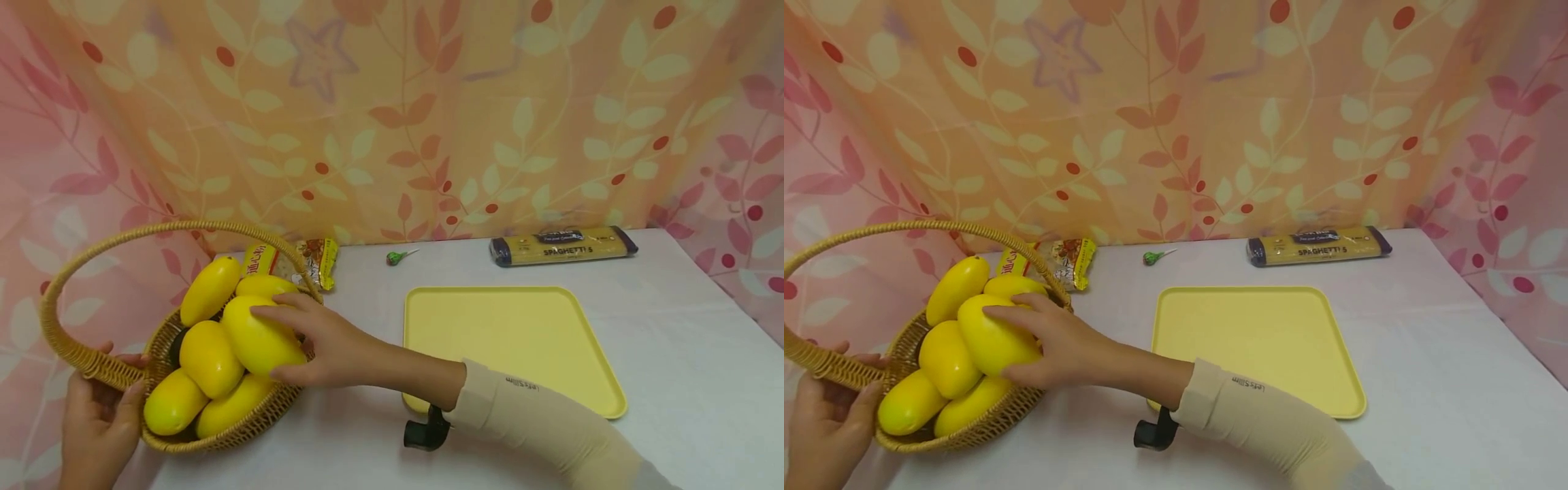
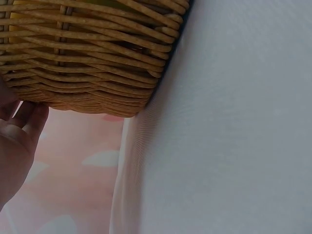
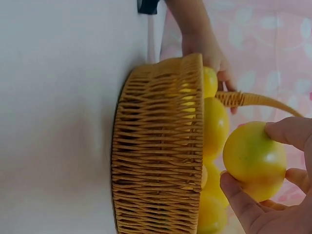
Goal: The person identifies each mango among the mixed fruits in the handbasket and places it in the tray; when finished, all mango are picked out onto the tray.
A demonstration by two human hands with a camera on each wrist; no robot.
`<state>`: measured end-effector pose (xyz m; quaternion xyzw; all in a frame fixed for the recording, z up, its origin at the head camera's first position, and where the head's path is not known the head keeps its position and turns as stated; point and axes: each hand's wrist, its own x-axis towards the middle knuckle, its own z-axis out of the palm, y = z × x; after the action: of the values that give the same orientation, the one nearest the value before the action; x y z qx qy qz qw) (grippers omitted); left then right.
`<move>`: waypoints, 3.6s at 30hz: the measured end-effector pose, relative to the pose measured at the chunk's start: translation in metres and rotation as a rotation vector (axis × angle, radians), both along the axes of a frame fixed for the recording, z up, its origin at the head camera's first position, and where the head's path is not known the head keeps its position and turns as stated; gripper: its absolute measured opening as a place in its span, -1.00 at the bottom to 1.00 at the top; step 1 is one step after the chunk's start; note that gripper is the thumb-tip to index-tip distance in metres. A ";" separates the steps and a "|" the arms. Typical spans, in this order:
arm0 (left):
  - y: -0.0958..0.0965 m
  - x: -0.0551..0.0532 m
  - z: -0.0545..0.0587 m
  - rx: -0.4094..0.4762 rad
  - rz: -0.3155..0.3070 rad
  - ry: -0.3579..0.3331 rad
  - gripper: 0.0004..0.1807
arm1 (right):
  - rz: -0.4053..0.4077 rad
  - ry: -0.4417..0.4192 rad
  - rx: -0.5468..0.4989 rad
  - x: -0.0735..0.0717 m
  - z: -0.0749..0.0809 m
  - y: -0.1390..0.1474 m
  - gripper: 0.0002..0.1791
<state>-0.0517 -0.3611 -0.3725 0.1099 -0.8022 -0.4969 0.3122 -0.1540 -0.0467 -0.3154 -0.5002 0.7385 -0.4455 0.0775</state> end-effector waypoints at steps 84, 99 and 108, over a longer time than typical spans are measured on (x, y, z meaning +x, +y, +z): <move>0.002 0.003 -0.007 -0.173 0.035 0.021 -0.14 | -0.158 0.946 0.357 -0.018 0.007 -0.049 -0.63; -0.004 0.004 -0.007 -0.150 -0.068 0.141 -0.16 | -0.397 0.657 0.798 -0.038 0.005 -0.094 -0.50; -0.003 0.005 -0.008 -0.048 -0.099 0.149 -0.15 | -0.377 0.678 0.822 -0.034 0.004 -0.090 -0.42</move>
<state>-0.0470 -0.3642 -0.3802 0.0256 -0.7929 -0.4992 0.3486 -0.1876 -0.1367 -0.3119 -0.4035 0.9114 0.0581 -0.0566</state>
